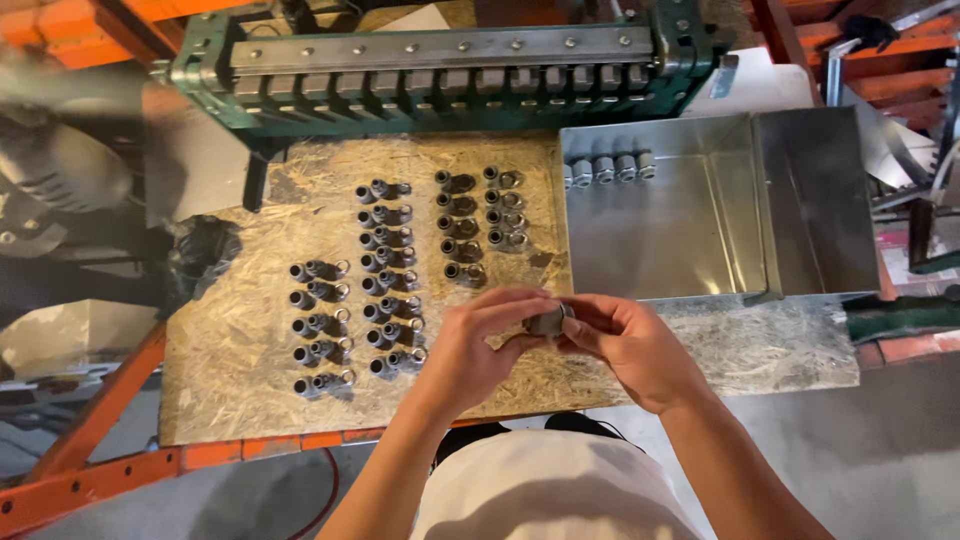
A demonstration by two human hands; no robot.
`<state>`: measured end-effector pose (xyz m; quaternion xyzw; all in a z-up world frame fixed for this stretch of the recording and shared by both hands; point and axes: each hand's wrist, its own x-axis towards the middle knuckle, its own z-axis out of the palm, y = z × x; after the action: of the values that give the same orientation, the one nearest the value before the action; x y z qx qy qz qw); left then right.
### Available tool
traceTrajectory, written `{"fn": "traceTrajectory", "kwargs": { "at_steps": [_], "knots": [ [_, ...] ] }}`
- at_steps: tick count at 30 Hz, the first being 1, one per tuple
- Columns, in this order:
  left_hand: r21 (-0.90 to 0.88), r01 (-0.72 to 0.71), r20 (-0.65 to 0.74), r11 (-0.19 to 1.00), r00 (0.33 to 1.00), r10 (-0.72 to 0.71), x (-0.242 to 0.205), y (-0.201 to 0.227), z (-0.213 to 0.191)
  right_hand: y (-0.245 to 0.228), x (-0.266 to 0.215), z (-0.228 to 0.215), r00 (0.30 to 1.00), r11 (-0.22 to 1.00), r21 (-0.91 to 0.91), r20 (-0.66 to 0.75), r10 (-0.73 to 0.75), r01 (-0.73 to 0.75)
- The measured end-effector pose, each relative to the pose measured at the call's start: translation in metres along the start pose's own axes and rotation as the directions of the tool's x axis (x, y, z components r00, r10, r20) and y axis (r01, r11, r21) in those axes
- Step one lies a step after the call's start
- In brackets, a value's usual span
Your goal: The person picks up small cylindrical metal parts from a workbench, rotates them in their hands, and places them into a metal tray. The person repeats this process for multiple parts, organizing them in rows within the tray.
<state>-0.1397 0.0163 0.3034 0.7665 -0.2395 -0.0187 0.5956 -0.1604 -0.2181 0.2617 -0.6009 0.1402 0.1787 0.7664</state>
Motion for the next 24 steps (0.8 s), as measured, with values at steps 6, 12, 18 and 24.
{"fn": "traceTrajectory", "kwargs": {
  "at_steps": [6, 12, 18, 24],
  "knots": [
    [0.019, 0.103, 0.030, 0.994, 0.994, -0.104, 0.010, -0.024, 0.043, -0.016, -0.010, -0.020, 0.996, 0.998, -0.034, -0.071, 0.050, -0.052],
    [-0.029, 0.471, -0.010, 0.881, 0.882, -0.472, 0.023, -0.064, 0.093, -0.003, 0.007, -0.057, 0.967, 0.800, -0.548, 0.077, -0.242, 0.244],
    [-0.104, 0.588, -0.096, 0.802, 0.797, -0.597, 0.030, -0.070, 0.131, -0.003, 0.074, -0.126, 0.951, 0.680, -0.704, -0.021, -0.308, 0.204],
    [-0.155, 0.650, -0.165, 0.744, 0.725, -0.669, -0.013, -0.084, 0.167, 0.092, 0.312, -0.340, 0.853, 0.654, -0.705, -0.492, -0.174, -0.273]
  ]
}}
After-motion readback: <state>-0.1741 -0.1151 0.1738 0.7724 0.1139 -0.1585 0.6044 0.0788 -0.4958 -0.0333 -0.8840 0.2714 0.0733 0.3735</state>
